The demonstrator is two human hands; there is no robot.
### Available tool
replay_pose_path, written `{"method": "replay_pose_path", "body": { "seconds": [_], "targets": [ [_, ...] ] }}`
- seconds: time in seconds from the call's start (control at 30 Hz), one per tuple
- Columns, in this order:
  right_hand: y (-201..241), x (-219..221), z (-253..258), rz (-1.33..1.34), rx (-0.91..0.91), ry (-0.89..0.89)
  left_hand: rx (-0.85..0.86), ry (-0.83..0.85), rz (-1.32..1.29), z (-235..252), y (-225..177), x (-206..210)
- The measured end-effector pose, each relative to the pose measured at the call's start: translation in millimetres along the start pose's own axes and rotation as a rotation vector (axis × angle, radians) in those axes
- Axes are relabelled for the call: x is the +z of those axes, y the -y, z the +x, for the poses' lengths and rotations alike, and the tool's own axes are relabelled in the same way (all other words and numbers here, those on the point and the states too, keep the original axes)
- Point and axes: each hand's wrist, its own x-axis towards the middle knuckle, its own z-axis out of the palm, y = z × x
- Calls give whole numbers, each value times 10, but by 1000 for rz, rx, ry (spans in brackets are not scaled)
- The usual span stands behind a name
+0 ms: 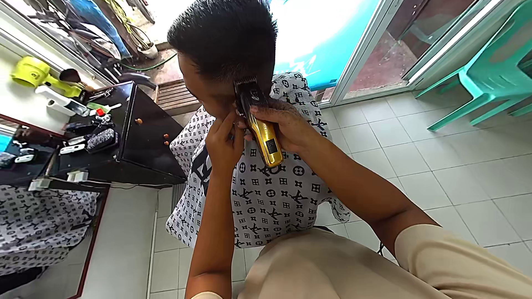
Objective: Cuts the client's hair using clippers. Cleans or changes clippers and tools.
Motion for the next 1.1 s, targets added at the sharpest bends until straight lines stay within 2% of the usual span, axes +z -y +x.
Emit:
{"method": "replay_pose_path", "body": {
  "seconds": [0.13,0.2,0.27,0.37,0.5,0.63,0.83,1.0,1.1],
  "targets": [
    [148,-224,29,-143,-77,70,-12,-39,-32,206,-151,-111],
    [192,-489,45,-201,-31,127,-2,-43,-1,475,-268,-255],
    [212,-756,69,-145,75,171,19,-14,54,817,-415,-374],
    [271,-983,152,-68,161,262,12,129,185,1366,-644,-434],
    [444,-976,242,-98,128,313,-148,407,407,1864,-827,-328],
    [454,-1087,279,-92,173,329,-243,522,517,2007,-888,-255],
    [604,-1063,368,-133,79,406,-296,507,543,1986,-918,-234],
    [603,-1416,527,-116,275,466,-283,501,558,2002,-924,-237],
    [734,-1416,640,-103,221,567,-288,501,565,2000,-923,-239]
  ]
}}
